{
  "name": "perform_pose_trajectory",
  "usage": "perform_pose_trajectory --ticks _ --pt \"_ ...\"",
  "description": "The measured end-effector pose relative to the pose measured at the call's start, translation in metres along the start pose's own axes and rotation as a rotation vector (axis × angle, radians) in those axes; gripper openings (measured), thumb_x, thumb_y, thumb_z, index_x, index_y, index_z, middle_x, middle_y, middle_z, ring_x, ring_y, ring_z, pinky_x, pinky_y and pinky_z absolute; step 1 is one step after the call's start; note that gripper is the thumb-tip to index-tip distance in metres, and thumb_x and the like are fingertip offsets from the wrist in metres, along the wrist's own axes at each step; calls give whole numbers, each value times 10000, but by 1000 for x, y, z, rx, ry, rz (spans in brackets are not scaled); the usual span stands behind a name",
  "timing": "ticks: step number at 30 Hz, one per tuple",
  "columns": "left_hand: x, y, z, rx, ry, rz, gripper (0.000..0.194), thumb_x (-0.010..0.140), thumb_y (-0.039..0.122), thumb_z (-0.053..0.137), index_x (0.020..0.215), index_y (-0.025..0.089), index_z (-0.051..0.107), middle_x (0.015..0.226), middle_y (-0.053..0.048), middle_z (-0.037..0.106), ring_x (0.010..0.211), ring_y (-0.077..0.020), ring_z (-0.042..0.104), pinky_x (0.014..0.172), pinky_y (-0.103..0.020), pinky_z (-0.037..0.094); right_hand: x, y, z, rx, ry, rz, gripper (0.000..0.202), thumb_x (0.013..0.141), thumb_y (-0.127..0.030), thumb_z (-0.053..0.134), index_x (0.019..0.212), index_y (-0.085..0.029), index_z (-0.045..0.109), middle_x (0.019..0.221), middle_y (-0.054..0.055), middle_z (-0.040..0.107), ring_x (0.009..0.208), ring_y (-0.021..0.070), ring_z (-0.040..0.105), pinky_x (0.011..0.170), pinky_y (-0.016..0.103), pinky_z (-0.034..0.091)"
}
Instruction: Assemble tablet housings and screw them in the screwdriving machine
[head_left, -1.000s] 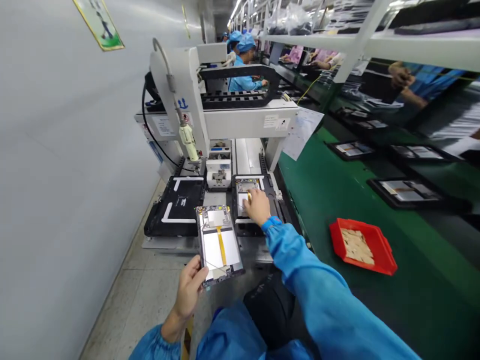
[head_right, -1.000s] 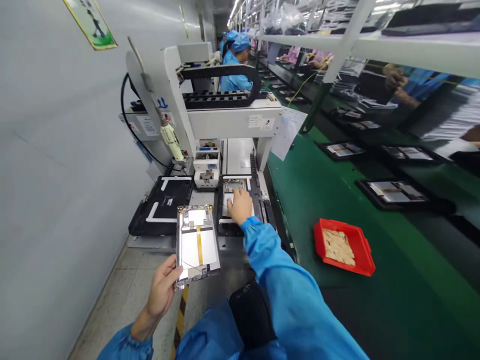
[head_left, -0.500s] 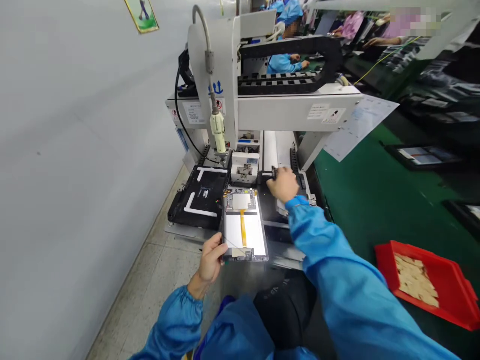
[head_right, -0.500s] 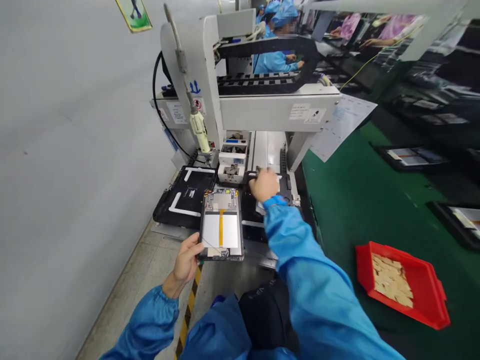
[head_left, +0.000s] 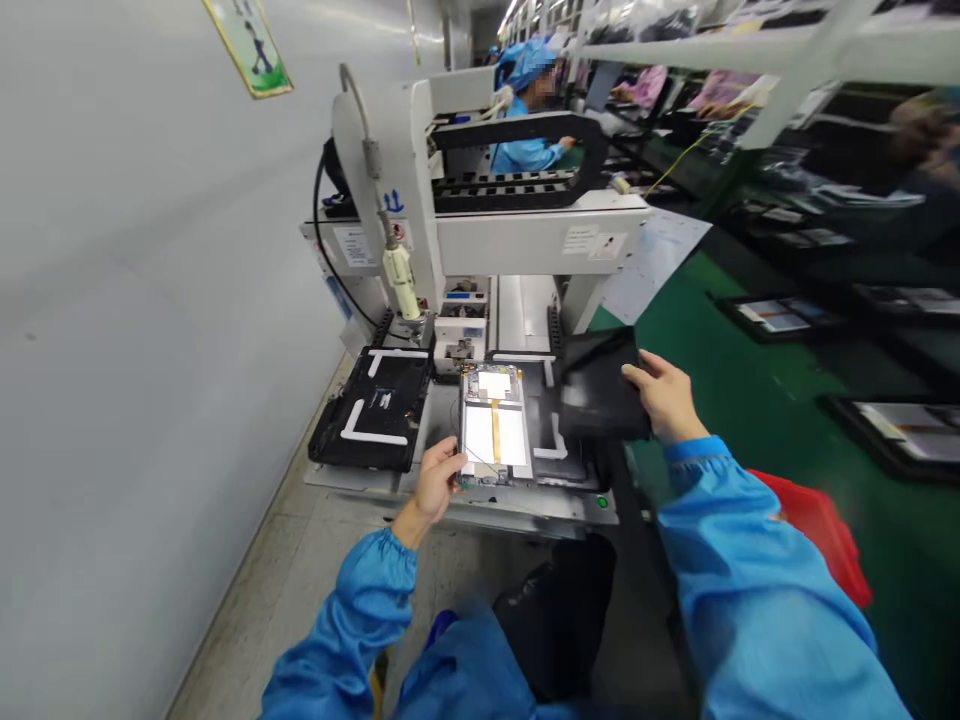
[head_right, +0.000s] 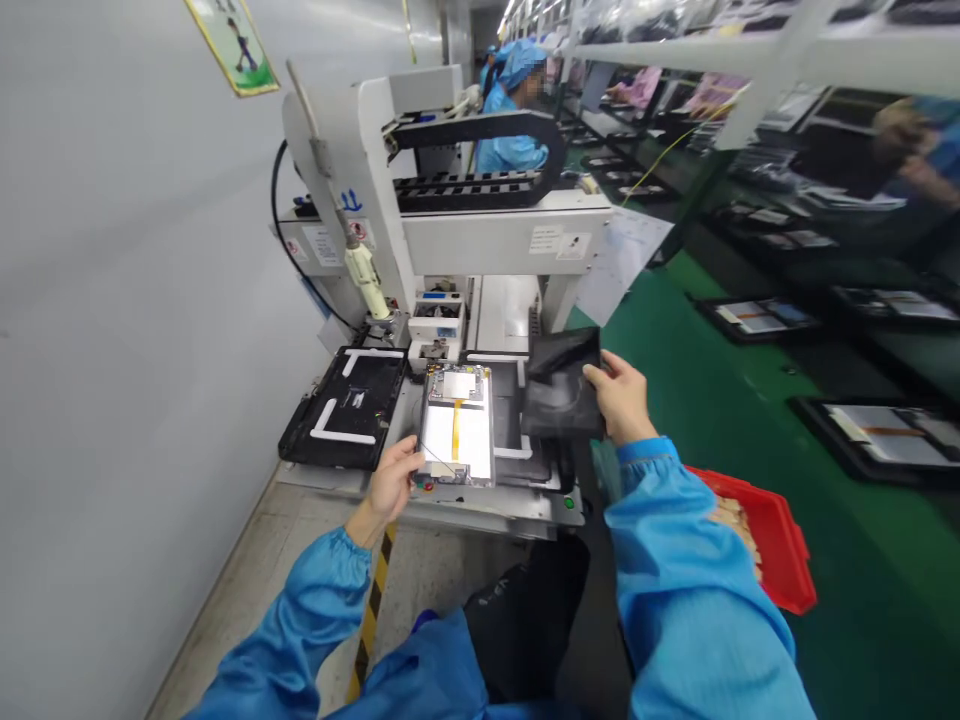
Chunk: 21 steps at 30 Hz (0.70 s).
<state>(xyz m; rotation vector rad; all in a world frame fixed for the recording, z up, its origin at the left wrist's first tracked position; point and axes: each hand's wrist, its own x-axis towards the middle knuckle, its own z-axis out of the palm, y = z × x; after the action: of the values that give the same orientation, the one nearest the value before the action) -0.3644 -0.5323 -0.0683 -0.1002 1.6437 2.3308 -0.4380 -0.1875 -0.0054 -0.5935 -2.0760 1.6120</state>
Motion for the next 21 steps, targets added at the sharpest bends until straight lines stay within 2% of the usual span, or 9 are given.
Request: perform_pose_trajectory --ticks 2,5,8,10,14,18,21 --pt "25 -2 15 57 -41 -9 334 664 427 742 791 159 588 589 49 511 450 -52 366 414 -198 225 -10 -18 -39 75 101 53 569 786 -208 675 1341 -110 597 1065 134 725 794 174 686 731 301 554" --pt "62 -6 41 117 -82 -14 320 656 403 740 725 172 530 578 60 474 449 -44 349 417 -200 200 -34 -38 -100 109 169 6 576 779 -213 691 1347 -151 613 1014 133 739 734 184 688 690 332 555" --pt "83 -11 60 194 -71 -3 334 666 376 729 671 190 452 567 78 418 435 -32 318 416 -196 178 -63 -39 -153 94 290 -30 615 711 -281 768 1311 -208 656 1036 139 743 760 230 703 734 408 576" --pt "87 -13 64 254 -62 3 322 679 364 709 667 197 434 553 90 375 419 -30 295 413 -197 167 -82 -33 -179 99 366 -42 640 666 -349 817 1283 -248 680 1099 147 733 839 265 715 812 456 572" --pt "87 -9 57 403 -57 7 303 695 325 672 639 207 399 535 99 319 406 -34 268 416 -200 155 -112 -22 -213 93 452 -42 729 589 -483 870 1268 -292 687 1207 159 700 1029 321 695 978 498 502" --pt "93 -3 47 603 -47 37 228 737 264 609 646 207 408 536 91 332 425 -56 313 440 -200 205 -133 -19 -228 83 492 1 812 534 -592 866 1268 -298 681 1259 180 670 1125 365 655 1031 553 450" --pt "97 -1 44 802 -52 76 174 776 211 560 644 203 447 521 73 365 460 -94 384 486 -222 288 -145 -15 -235 76 513 9 838 537 -615 856 1291 -302 664 1279 195 654 1165 381 630 1027 567 447"
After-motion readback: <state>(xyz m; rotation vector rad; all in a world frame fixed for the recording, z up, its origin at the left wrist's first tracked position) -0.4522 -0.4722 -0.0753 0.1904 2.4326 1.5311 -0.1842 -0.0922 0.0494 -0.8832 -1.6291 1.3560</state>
